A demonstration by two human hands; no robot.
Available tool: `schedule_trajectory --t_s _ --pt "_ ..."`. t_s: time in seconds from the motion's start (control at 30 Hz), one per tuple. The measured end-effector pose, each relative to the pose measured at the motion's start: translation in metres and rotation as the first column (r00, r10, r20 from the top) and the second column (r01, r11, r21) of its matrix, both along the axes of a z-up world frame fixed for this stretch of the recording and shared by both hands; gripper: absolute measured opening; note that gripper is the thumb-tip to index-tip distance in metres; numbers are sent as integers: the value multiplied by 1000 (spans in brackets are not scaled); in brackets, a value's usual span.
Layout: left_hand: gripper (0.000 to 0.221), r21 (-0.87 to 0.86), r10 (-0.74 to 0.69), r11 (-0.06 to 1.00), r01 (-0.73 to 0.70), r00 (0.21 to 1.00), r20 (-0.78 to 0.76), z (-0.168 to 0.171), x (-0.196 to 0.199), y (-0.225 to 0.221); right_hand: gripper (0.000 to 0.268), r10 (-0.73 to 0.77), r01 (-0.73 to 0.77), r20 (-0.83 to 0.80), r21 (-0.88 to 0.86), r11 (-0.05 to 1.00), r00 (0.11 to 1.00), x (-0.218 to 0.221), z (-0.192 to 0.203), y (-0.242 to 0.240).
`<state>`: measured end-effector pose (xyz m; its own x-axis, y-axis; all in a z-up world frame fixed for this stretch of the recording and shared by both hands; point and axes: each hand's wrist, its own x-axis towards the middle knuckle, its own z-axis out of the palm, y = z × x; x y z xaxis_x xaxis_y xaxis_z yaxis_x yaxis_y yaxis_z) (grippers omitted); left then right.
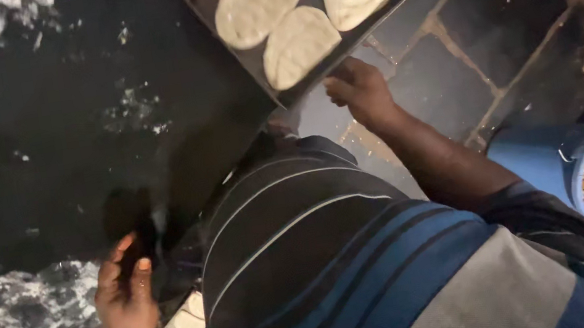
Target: The person flattens small balls of dough by hand on a floured surface, folds them over, and places the folded dough pieces onto a rectangular metal tray.
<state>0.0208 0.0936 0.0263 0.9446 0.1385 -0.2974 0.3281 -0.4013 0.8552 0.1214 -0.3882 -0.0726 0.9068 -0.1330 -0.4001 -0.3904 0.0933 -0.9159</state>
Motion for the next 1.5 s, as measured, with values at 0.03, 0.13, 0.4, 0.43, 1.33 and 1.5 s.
schedule_trajectory --t_s 0.03,0.13,0.4,0.43,1.33,1.5 --pt "36 -65 24 998 -23 1000 20 1 -5 5 23 29 -29 -2 -76 997 1000 -4 3 8" --pt "37 -34 30 999 -30 999 11 -1 -12 18 29 85 -56 73 -339 939 994 -8 10 19" --pt "33 -62 129 990 -127 991 24 -7 -44 34 76 563 -78 67 -970 230 824 45 31 -37" --pt "33 -104 146 984 -142 988 39 -7 -44 34 83 581 -139 -21 -977 160 813 62 30 -42" --pt "36 -53 457 888 -456 889 25 -1 -75 -58 93 849 -369 -393 -893 -259 355 220 32 27" --pt "42 26 450 893 -449 888 -97 -12 -80 -92 98 969 -285 -61 -959 9 238 234 25 51"
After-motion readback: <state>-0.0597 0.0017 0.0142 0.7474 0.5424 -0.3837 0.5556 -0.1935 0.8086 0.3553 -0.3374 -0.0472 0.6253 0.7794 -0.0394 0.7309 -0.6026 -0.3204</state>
